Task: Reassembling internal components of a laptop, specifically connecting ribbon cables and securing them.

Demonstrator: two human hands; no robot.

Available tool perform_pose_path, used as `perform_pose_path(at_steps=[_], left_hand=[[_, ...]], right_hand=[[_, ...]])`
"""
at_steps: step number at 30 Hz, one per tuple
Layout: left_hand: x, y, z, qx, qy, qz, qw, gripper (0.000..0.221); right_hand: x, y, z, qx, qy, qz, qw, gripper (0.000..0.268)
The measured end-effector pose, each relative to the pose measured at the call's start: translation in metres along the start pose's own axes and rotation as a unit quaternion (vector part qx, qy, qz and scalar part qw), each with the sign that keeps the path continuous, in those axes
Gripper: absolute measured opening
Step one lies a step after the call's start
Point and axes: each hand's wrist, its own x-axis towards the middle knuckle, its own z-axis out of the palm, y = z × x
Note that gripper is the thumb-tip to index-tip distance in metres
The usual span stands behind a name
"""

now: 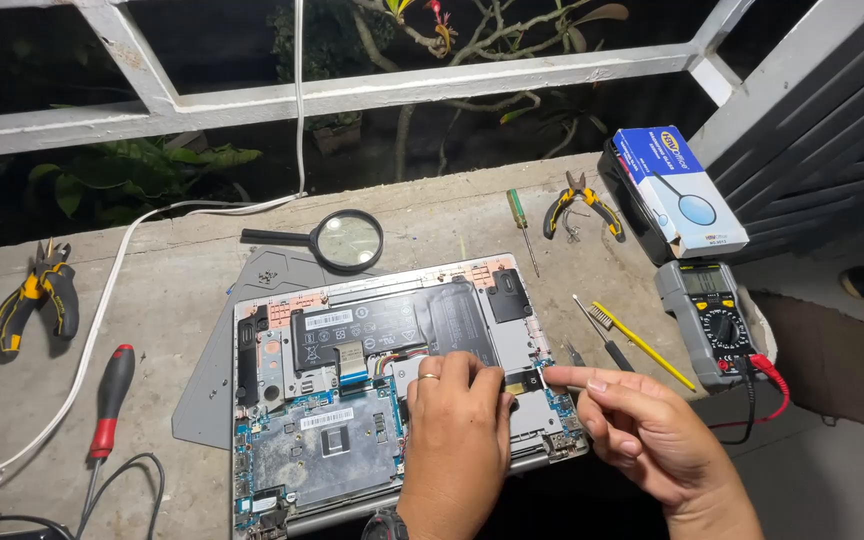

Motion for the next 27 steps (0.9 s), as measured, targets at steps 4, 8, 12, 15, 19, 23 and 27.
perform_pose_path(at_steps=[4, 8, 12, 15, 19, 23, 27], left_hand=[[0.0, 0.0, 0.0, -0.003, -0.005, 0.0, 1.0, 0.016], [0.001, -0.001, 0.0, -0.001, -0.007, -0.002, 1.0, 0.015], [0.0, -0.001, 0.002, 0.005, -0.01, -0.004, 1.0, 0.014], [0.0, -0.001, 0.001, 0.003, -0.011, -0.004, 1.0, 0.014], [0.0, -0.002, 0.002, 0.005, -0.008, 0.0, 1.0, 0.016], [0.001, -0.003, 0.002, 0.004, -0.001, 0.005, 1.0, 0.013], [0.002, -0.003, 0.002, 0.014, -0.017, 0.005, 1.0, 0.015]], right_hand=[[0.002, 0.0, -0.004, 0.002, -0.005, 0.004, 1.0, 0.06], [0.006, 0.003, -0.013, 0.043, -0.048, 0.015, 0.998, 0.059], [0.011, 0.009, -0.024, 0.097, -0.075, 0.009, 0.992, 0.048], [0.005, 0.004, -0.02, 0.076, -0.057, -0.012, 0.995, 0.062], [-0.002, 0.002, -0.008, 0.059, -0.048, -0.005, 0.997, 0.063], [-0.004, 0.008, 0.01, -0.109, 0.049, -0.098, 0.988, 0.056], [-0.011, 0.01, 0.03, -0.219, 0.161, -0.173, 0.947, 0.039]])
